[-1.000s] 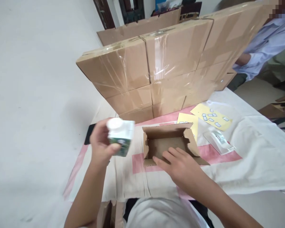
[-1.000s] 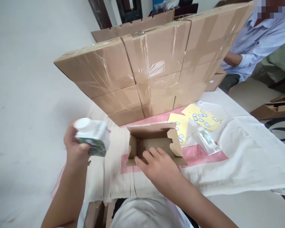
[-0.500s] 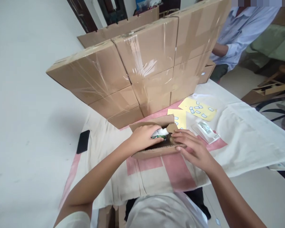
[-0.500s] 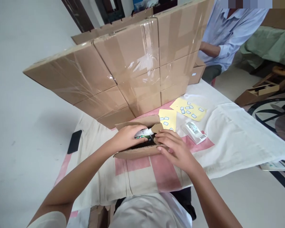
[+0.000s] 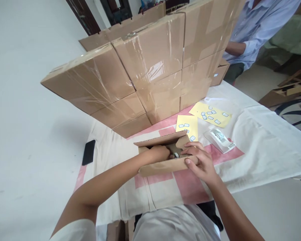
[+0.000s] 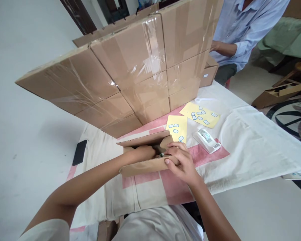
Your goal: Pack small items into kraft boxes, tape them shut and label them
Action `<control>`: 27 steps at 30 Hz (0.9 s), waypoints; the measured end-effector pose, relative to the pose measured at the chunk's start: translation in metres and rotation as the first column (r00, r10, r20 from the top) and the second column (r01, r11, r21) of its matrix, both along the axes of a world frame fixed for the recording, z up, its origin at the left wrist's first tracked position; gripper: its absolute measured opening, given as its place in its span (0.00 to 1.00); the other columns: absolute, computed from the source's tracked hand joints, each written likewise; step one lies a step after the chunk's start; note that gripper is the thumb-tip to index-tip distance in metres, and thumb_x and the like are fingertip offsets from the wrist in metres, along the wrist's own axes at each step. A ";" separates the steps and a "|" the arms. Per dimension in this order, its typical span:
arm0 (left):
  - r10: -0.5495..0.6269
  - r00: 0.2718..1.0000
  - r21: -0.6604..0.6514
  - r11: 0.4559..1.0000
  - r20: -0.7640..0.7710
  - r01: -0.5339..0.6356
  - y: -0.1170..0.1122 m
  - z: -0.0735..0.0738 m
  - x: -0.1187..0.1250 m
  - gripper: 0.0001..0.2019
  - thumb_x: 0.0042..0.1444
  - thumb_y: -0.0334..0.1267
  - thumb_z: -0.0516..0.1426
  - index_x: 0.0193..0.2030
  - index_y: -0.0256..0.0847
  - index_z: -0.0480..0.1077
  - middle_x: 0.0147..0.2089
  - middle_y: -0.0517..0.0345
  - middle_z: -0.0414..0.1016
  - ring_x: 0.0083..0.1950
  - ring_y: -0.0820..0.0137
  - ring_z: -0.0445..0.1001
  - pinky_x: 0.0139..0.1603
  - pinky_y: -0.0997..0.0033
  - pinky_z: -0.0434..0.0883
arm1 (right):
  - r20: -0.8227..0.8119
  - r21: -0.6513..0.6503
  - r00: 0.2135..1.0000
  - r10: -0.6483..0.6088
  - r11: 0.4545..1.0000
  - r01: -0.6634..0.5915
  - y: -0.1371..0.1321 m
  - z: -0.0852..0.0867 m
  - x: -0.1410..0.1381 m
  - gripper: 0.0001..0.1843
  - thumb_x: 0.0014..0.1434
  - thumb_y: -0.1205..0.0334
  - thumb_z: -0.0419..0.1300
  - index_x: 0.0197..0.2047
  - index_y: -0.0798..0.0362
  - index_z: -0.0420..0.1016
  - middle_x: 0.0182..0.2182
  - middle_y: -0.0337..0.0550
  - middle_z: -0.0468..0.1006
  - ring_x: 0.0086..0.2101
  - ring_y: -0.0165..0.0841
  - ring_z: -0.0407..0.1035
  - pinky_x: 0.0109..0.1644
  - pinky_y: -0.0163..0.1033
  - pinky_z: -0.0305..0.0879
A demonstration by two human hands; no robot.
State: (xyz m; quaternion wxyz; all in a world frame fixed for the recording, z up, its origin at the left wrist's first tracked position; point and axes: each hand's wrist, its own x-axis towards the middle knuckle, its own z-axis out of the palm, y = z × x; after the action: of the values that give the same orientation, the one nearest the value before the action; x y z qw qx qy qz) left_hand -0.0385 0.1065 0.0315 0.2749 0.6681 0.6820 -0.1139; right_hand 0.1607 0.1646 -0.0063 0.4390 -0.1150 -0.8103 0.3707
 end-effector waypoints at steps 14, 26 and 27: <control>-0.298 0.954 0.115 0.947 -0.018 0.299 -0.014 -0.020 -0.003 0.19 0.63 0.36 0.55 0.59 0.32 0.69 0.52 0.38 0.79 0.41 0.53 0.82 0.35 0.60 0.75 | 0.007 0.006 1.000 0.000 1.000 0.000 -0.006 -0.012 0.003 0.06 0.60 0.67 0.58 0.38 0.47 0.65 0.49 0.47 0.83 0.65 0.51 0.60 0.60 0.63 0.65; -0.203 0.969 0.197 0.953 -0.144 0.229 -0.012 -0.026 0.006 0.15 0.64 0.32 0.52 0.54 0.29 0.73 0.48 0.33 0.79 0.42 0.49 0.81 0.37 0.55 0.77 | 0.015 -0.022 1.000 0.024 0.999 -0.024 0.000 -0.008 -0.005 0.05 0.60 0.65 0.58 0.36 0.47 0.64 0.49 0.47 0.81 0.65 0.51 0.58 0.60 0.62 0.63; -0.198 0.970 0.194 0.955 -0.144 0.223 -0.014 -0.026 0.007 0.15 0.64 0.32 0.53 0.54 0.29 0.73 0.48 0.33 0.79 0.42 0.50 0.81 0.37 0.55 0.78 | 0.020 -0.020 0.999 0.029 0.999 -0.028 -0.001 -0.009 -0.004 0.06 0.60 0.65 0.58 0.37 0.47 0.63 0.49 0.47 0.81 0.65 0.51 0.57 0.60 0.62 0.62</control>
State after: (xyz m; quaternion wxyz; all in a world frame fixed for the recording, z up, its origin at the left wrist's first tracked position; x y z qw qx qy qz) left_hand -0.0314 0.0929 0.0051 0.1470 0.7539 0.6306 -0.1111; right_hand 0.1572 0.1640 -0.0152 0.4242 -0.1115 -0.8127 0.3836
